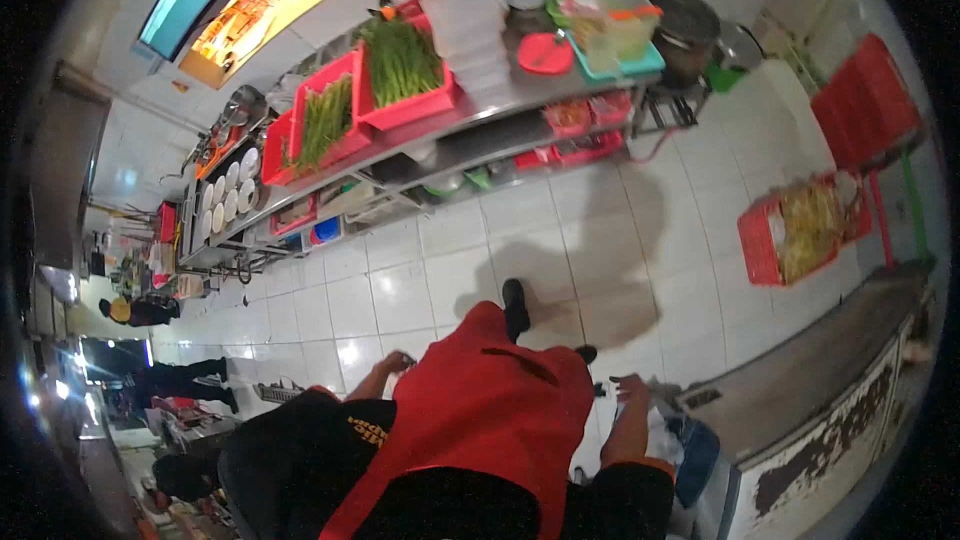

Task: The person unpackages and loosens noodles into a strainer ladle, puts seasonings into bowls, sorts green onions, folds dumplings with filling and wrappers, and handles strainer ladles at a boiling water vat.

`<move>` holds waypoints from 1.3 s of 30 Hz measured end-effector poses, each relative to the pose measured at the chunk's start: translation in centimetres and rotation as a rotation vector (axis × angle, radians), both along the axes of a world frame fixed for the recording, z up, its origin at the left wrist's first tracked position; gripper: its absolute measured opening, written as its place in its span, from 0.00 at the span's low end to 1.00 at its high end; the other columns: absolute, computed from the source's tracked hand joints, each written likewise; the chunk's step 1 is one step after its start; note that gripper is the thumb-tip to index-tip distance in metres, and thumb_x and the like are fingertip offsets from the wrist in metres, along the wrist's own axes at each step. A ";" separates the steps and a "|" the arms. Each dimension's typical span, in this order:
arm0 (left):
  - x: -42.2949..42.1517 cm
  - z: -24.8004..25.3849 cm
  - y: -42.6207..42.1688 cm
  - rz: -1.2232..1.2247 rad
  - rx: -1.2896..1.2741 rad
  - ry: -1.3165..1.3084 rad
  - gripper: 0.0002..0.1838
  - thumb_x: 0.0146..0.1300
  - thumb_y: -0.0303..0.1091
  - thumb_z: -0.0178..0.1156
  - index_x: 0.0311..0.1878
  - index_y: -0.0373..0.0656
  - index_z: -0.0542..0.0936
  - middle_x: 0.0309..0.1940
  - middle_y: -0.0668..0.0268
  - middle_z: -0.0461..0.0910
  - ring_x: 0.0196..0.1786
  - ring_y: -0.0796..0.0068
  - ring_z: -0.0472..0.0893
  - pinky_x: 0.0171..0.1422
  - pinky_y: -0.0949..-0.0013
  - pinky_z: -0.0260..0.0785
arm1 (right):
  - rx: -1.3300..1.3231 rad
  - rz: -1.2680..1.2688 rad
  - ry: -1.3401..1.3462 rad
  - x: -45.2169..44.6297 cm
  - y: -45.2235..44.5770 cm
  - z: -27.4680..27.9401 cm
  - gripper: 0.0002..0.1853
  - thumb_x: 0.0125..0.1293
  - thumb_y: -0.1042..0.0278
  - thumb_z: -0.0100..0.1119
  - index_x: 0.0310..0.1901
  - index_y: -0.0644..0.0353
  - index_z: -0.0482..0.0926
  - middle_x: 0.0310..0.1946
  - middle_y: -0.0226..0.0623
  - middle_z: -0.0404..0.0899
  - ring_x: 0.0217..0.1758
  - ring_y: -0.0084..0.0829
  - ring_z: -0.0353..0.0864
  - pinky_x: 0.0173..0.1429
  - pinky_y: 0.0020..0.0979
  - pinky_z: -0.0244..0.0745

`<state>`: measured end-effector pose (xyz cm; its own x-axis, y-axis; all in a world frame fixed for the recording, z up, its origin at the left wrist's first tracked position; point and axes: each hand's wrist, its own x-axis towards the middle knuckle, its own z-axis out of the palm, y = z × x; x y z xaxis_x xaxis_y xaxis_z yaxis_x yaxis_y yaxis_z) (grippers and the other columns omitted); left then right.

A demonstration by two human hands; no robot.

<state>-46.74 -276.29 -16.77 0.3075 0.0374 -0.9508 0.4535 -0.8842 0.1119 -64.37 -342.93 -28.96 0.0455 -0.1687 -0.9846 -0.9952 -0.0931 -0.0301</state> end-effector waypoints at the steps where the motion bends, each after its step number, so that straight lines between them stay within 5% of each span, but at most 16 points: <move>1: -1.2 -2.4 3.2 0.269 -0.076 0.044 0.17 0.70 0.47 0.59 0.46 0.44 0.84 0.35 0.66 0.87 0.31 0.69 0.86 0.33 0.62 0.80 | 0.108 -0.236 -0.088 0.7 1.4 -1.3 0.18 0.64 0.54 0.68 0.48 0.59 0.81 0.41 0.36 0.83 0.28 0.36 0.82 0.30 0.38 0.81; 2: -1.1 1.1 1.9 0.322 0.035 0.015 0.18 0.70 0.48 0.58 0.50 0.43 0.82 0.38 0.67 0.87 0.33 0.68 0.87 0.35 0.61 0.81 | 0.215 -0.463 -0.166 0.1 1.8 -3.7 0.20 0.65 0.52 0.68 0.50 0.59 0.80 0.43 0.37 0.83 0.29 0.38 0.83 0.32 0.39 0.83; 6: 1.9 -5.8 6.9 0.428 0.049 0.149 0.20 0.71 0.48 0.55 0.55 0.43 0.80 0.41 0.66 0.87 0.31 0.69 0.84 0.38 0.60 0.81 | 0.001 -0.188 -0.146 8.3 5.8 0.7 0.19 0.64 0.53 0.67 0.48 0.58 0.80 0.40 0.36 0.83 0.34 0.34 0.84 0.36 0.39 0.83; 8: 6.2 -5.9 6.4 0.305 -0.015 0.011 0.20 0.71 0.47 0.55 0.54 0.42 0.80 0.39 0.64 0.87 0.31 0.70 0.84 0.35 0.63 0.81 | -0.011 -0.027 -0.146 13.9 6.5 1.7 0.19 0.65 0.54 0.66 0.50 0.59 0.80 0.40 0.36 0.83 0.35 0.33 0.84 0.37 0.39 0.83; 10: 10.2 -6.7 5.6 0.577 -0.265 -0.186 0.20 0.67 0.46 0.61 0.52 0.39 0.81 0.39 0.61 0.87 0.33 0.70 0.86 0.33 0.66 0.80 | -0.042 0.013 -0.224 19.5 7.3 3.9 0.21 0.64 0.54 0.67 0.52 0.59 0.80 0.40 0.36 0.83 0.35 0.33 0.84 0.38 0.37 0.83; 18: 19.7 -6.8 -1.1 0.771 -0.505 -0.692 0.17 0.67 0.44 0.62 0.47 0.39 0.83 0.37 0.58 0.87 0.35 0.67 0.87 0.38 0.64 0.80 | -0.059 0.347 -0.675 44.4 10.6 12.4 0.19 0.65 0.56 0.67 0.52 0.58 0.81 0.39 0.34 0.85 0.36 0.28 0.85 0.34 0.32 0.79; 22: 14.5 -12.7 -0.1 0.334 -0.196 -1.061 0.14 0.70 0.42 0.58 0.46 0.42 0.85 0.39 0.53 0.86 0.40 0.63 0.87 0.40 0.59 0.78 | 0.206 0.359 -1.002 55.3 16.9 22.2 0.20 0.69 0.59 0.64 0.58 0.57 0.78 0.45 0.32 0.84 0.40 0.25 0.84 0.43 0.28 0.77; 23: 13.8 -14.1 1.3 -0.295 -0.057 -0.813 0.15 0.69 0.42 0.54 0.46 0.46 0.86 0.42 0.51 0.85 0.43 0.57 0.86 0.45 0.54 0.78 | 0.328 0.348 -1.013 57.5 19.3 26.6 0.20 0.69 0.59 0.64 0.59 0.58 0.77 0.47 0.31 0.84 0.42 0.25 0.83 0.45 0.28 0.77; 24: 11.8 -14.8 1.4 -0.156 -0.052 -0.739 0.18 0.64 0.46 0.50 0.31 0.47 0.85 0.37 0.48 0.84 0.43 0.44 0.83 0.46 0.45 0.74 | 0.452 0.333 -1.019 59.5 21.5 30.7 0.21 0.70 0.60 0.63 0.60 0.58 0.76 0.49 0.31 0.83 0.45 0.24 0.83 0.48 0.27 0.76; 26: 9.2 -11.4 1.4 0.530 -0.083 -0.484 0.22 0.60 0.53 0.55 0.39 0.44 0.86 0.42 0.49 0.84 0.46 0.45 0.83 0.49 0.48 0.76 | 0.632 0.382 -1.105 63.8 24.3 35.6 0.22 0.69 0.59 0.65 0.60 0.59 0.76 0.51 0.32 0.82 0.47 0.24 0.82 0.50 0.27 0.75; 29: 8.1 -9.2 1.4 0.079 0.058 -0.165 0.21 0.63 0.51 0.54 0.47 0.47 0.86 0.50 0.53 0.84 0.53 0.54 0.83 0.55 0.55 0.75 | 0.893 0.466 -1.203 71.2 26.6 39.3 0.24 0.67 0.59 0.67 0.61 0.61 0.74 0.52 0.32 0.81 0.49 0.23 0.80 0.52 0.27 0.74; 31: 7.8 -7.0 2.2 0.427 0.013 -0.312 0.20 0.64 0.50 0.53 0.45 0.46 0.86 0.47 0.54 0.85 0.50 0.53 0.84 0.52 0.54 0.76 | 1.005 0.516 -1.255 76.6 28.0 41.7 0.27 0.65 0.57 0.69 0.60 0.62 0.74 0.49 0.32 0.81 0.47 0.23 0.80 0.53 0.26 0.74; 36: 13.3 -5.0 1.4 0.801 -0.082 -0.537 0.18 0.66 0.46 0.51 0.40 0.45 0.86 0.39 0.55 0.86 0.43 0.50 0.85 0.44 0.51 0.77 | 1.214 0.597 -1.211 87.4 31.8 44.7 0.24 0.65 0.63 0.69 0.59 0.64 0.74 0.49 0.36 0.81 0.45 0.25 0.80 0.52 0.29 0.75; 37: 14.4 -6.9 1.4 0.454 -0.020 -0.768 0.18 0.66 0.46 0.52 0.37 0.45 0.86 0.36 0.54 0.86 0.42 0.50 0.84 0.42 0.50 0.76 | 1.256 0.632 -1.179 88.8 32.9 44.6 0.23 0.66 0.65 0.68 0.58 0.65 0.74 0.48 0.35 0.81 0.44 0.25 0.79 0.52 0.28 0.75; 38: 17.4 -7.2 1.8 0.117 0.127 -0.532 0.17 0.64 0.47 0.53 0.37 0.46 0.87 0.37 0.54 0.86 0.42 0.48 0.84 0.43 0.49 0.76 | 1.301 0.640 -1.128 89.6 34.1 44.2 0.23 0.66 0.65 0.68 0.58 0.65 0.74 0.48 0.35 0.81 0.44 0.25 0.79 0.52 0.28 0.75; 39: 20.3 -4.2 0.3 0.625 0.160 -0.622 0.18 0.64 0.48 0.57 0.38 0.44 0.87 0.37 0.52 0.86 0.43 0.47 0.84 0.47 0.50 0.76 | 1.372 0.671 -1.161 90.4 35.7 43.7 0.21 0.65 0.68 0.67 0.57 0.65 0.75 0.46 0.34 0.80 0.44 0.24 0.79 0.52 0.28 0.75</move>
